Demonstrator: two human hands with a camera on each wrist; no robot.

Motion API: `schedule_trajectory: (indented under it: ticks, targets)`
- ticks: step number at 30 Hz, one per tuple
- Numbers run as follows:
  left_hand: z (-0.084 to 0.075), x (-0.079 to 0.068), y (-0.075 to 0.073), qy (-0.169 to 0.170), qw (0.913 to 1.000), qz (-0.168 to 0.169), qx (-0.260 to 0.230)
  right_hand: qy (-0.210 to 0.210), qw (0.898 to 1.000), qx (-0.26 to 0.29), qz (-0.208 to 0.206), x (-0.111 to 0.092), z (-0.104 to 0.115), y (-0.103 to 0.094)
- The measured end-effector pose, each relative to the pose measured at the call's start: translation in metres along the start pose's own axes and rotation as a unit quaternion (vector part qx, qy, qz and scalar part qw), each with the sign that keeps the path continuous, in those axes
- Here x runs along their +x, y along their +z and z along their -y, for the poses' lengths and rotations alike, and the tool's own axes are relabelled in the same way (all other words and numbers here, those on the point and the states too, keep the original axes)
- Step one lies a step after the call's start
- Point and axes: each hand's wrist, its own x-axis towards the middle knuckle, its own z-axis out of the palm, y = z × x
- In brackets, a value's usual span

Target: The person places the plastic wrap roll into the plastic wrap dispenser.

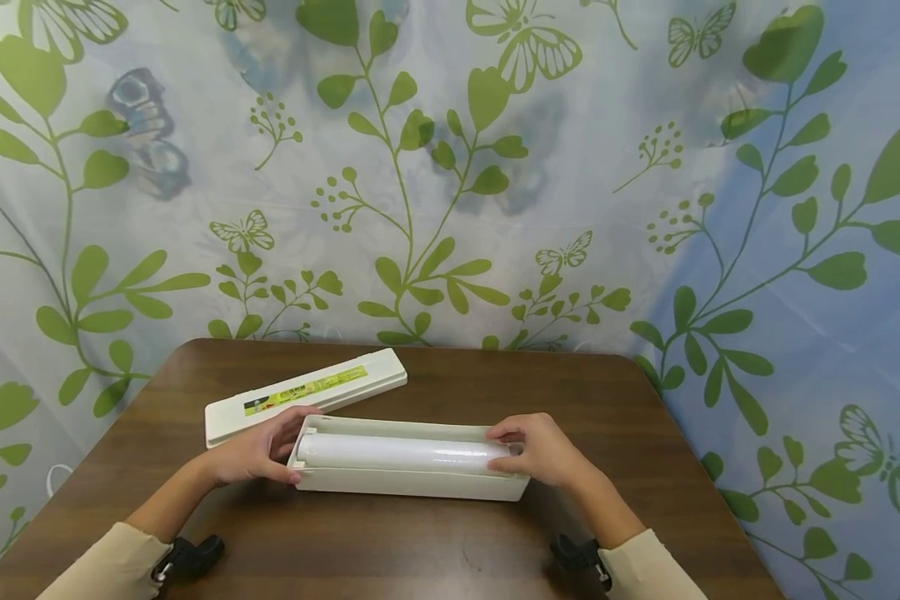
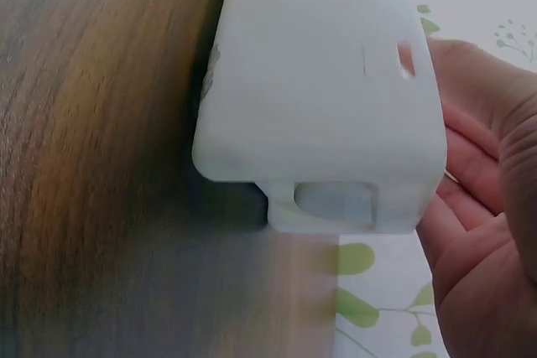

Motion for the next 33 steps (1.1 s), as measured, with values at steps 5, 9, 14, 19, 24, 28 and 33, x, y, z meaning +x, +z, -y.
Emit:
schedule_trajectory:
  ticks: [5,9,14,19,24,28,33]
  targets:
    - [0.000,0.000,0.000,0.001,1.0000,0.002,-0.001,0.011,0.999,0.048,-0.008,-0.003,-0.002,-0.002]
    - [-0.001,-0.001,0.000,0.000,1.0000,0.002,-0.004,0.015,0.998,0.063,-0.019,-0.005,-0.003,-0.002]
    - [-0.001,-0.001,0.000,0.001,1.0000,0.002,-0.006,0.014,0.996,0.073,-0.048,-0.006,-0.006,-0.002]
    - [-0.001,0.000,0.000,-0.002,1.0000,0.002,-0.004,0.003,0.994,0.082,-0.074,-0.008,-0.008,-0.002]
    - [-0.001,0.000,0.000,-0.002,1.0000,0.002,-0.004,-0.005,0.993,0.074,-0.095,-0.008,-0.009,-0.005]
    - [0.000,-0.001,0.000,-0.003,1.0000,0.004,-0.007,-0.004,0.991,0.072,-0.109,-0.008,-0.011,-0.008]
    - [0.000,-0.001,0.000,-0.005,0.9999,0.003,-0.009,0.003,0.989,0.085,-0.119,-0.010,-0.014,-0.010]
